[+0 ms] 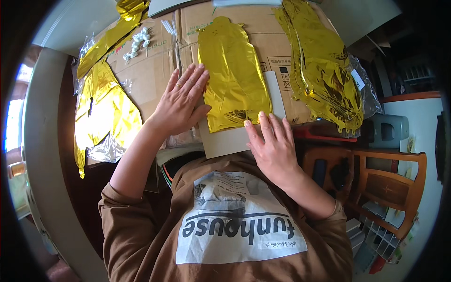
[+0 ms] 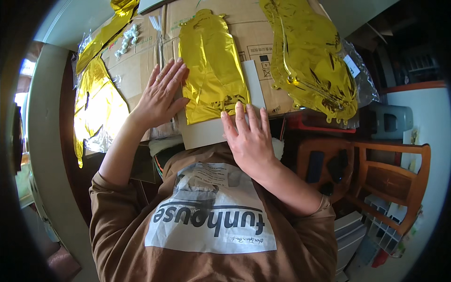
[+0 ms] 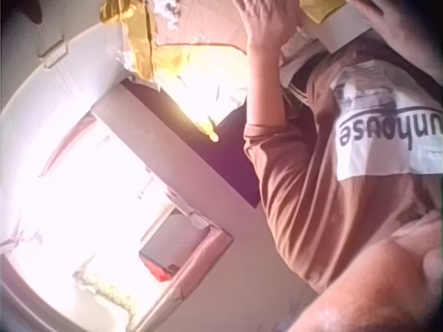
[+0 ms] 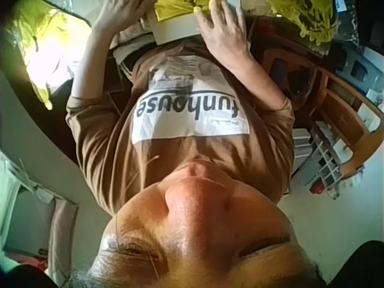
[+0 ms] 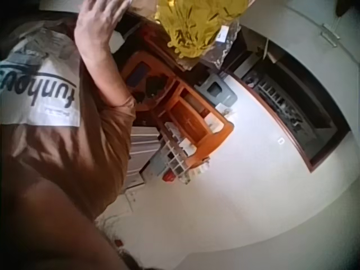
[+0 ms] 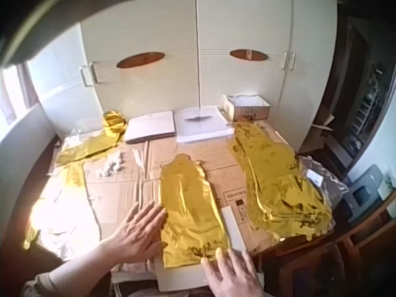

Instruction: Folding gold foil balloons and placing them onto cardboard inserts for packaging.

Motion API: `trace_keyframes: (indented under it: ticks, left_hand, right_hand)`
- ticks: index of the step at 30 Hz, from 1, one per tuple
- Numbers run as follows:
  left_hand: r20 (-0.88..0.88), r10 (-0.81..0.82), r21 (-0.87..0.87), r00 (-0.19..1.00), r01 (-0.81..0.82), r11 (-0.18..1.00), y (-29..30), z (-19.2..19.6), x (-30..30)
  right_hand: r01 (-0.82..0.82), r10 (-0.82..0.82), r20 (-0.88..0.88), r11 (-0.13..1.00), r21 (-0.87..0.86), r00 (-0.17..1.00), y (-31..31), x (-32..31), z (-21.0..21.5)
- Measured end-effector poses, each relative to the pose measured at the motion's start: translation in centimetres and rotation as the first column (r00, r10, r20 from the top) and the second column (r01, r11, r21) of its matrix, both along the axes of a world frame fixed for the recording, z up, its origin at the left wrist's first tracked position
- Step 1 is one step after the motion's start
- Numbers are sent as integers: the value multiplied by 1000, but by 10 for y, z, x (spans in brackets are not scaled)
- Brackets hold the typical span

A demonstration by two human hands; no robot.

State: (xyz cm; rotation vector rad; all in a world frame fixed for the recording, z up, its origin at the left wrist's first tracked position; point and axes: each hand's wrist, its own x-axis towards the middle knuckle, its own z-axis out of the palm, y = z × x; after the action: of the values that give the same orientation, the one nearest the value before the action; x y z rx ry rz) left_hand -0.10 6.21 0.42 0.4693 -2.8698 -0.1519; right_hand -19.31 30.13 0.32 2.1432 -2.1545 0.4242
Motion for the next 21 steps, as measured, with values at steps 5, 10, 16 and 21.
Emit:
trace_keyframes:
  ticks: [5,10,16,21]
  left_hand:
    - [54,-190,14,980,189,982,32,15,-14]
    - [52,-196,142,979,187,972,39,3,-8]
    - [38,-202,143,979,195,970,38,0,-9]
    - [33,-215,155,976,208,966,36,2,-9]
  right_hand:
    - [-26,26,-1,1000,8,1000,-3,-5,8]
    - [-25,25,-24,1000,11,999,-1,0,8]
    - [-59,61,55,998,-30,997,-4,26,2]
    - [-80,76,82,996,40,994,-7,34,-10]
